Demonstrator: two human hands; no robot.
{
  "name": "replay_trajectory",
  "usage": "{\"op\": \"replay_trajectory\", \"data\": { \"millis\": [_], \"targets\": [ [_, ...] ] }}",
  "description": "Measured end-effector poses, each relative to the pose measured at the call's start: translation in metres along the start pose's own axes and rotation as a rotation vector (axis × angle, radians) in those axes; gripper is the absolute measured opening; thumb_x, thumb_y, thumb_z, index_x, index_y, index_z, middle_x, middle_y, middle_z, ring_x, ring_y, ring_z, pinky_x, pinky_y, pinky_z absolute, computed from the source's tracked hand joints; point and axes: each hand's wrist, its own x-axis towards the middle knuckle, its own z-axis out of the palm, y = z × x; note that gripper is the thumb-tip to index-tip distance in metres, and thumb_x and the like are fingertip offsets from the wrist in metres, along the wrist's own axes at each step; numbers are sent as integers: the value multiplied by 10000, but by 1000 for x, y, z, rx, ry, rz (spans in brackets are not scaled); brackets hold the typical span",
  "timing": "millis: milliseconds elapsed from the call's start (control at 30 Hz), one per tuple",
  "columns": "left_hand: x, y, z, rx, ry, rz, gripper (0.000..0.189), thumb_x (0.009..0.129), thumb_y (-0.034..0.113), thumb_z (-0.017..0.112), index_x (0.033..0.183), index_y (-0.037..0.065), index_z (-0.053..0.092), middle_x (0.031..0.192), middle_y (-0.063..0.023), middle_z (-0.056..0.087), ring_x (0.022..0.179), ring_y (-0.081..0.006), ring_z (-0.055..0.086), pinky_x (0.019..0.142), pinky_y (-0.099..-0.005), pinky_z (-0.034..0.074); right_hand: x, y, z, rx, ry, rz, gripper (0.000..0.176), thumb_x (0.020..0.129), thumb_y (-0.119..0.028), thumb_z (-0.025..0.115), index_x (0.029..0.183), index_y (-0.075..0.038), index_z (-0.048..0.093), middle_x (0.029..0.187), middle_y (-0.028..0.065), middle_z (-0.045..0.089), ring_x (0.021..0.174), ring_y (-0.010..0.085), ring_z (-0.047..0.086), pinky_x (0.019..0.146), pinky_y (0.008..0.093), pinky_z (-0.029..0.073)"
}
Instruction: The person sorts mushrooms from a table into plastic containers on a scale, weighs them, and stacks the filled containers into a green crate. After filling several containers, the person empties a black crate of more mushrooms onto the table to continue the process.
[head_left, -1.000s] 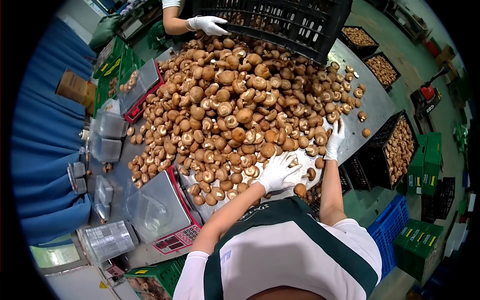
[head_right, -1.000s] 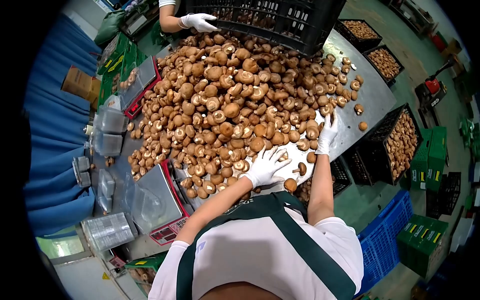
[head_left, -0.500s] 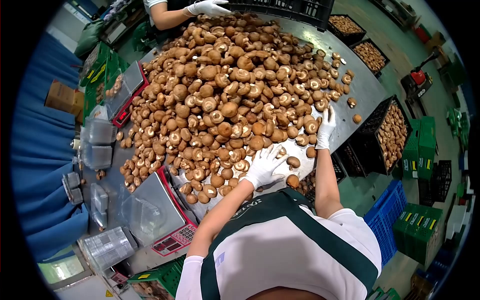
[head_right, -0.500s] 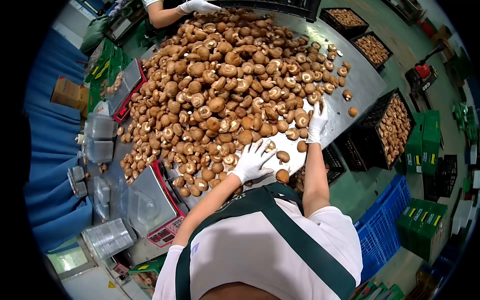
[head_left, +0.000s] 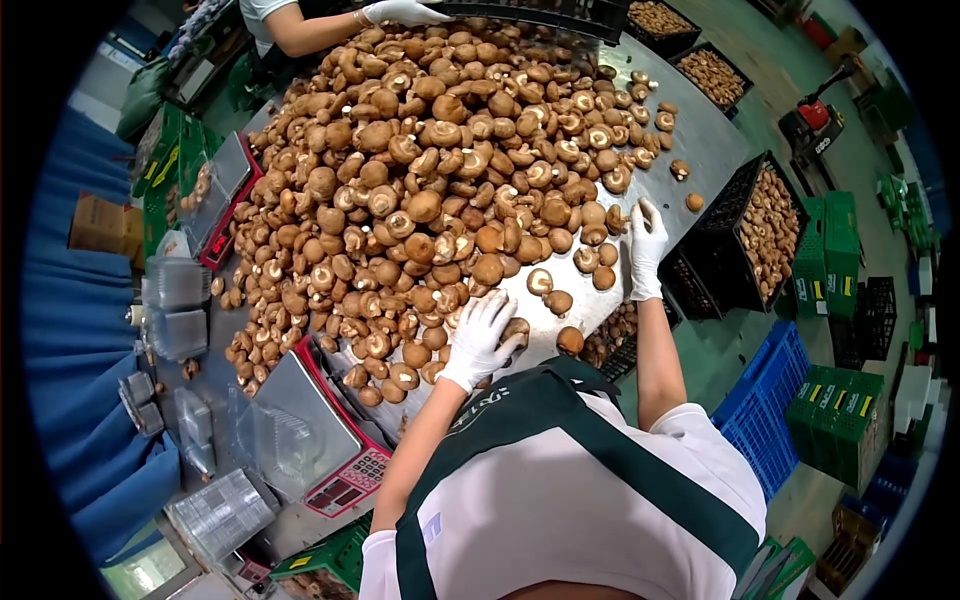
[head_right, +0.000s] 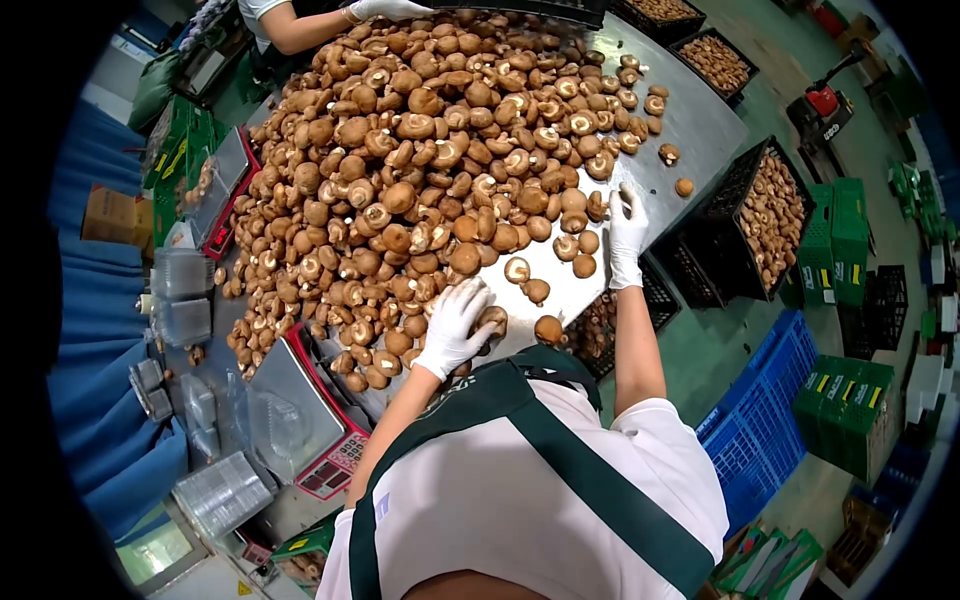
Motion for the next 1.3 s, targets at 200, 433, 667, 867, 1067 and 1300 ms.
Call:
{"op": "replay_trajectory", "data": {
  "millis": [200,433,667,867,1067,1300],
  "targets": [
    [-19,2,-18,-51,200,-160,501,759,209,649,1208,40,506,1222,-164,514,1119,-317,483,961,-414,358,-5,-35,6,-439,-195,-139,347,765,-256,678,1073,-102,640,918,123,641,774,215,631,744,300,498],
    [-34,6,-28,-56,266,-233,516,743,168,672,1212,30,506,1232,-153,521,1106,-316,494,950,-393,364,11,-55,39,-947,-615,-213,422,716,-294,607,1052,-39,621,965,244,616,960,359,574,839,401,469],
    [-33,9,-30,-87,293,-251,498,747,133,664,1209,22,514,1210,-154,547,1085,-308,525,934,-378,392,20,-76,24,-764,-569,-258,431,636,-257,658,974,10,623,799,240,624,798,355,621,732,411,495],
    [-36,7,-25,-146,302,-266,471,759,153,665,1191,31,522,1194,-149,549,1057,-311,530,902,-373,406,32,-57,3,290,-396,290,435,729,-141,701,1132,-24,583,1027,79,614,909,183,601,758,295,500],
    [-37,10,-25,-160,323,-276,423,757,144,667,1147,27,554,1141,-135,585,1023,-303,556,881,-364,423,32,-76,-7,792,-575,504,383,835,-231,561,1160,-30,544,1087,64,586,952,160,578,794,305,485],
    [-34,13,-24,-176,354,-271,409,755,141,669,1133,24,564,1121,-132,598,1000,-292,572,865,-361,434,2,-74,43,-930,-733,-343,401,651,-277,719,945,-17,637,843,170,654,796,310,635,729,389,501]
  ]
}}
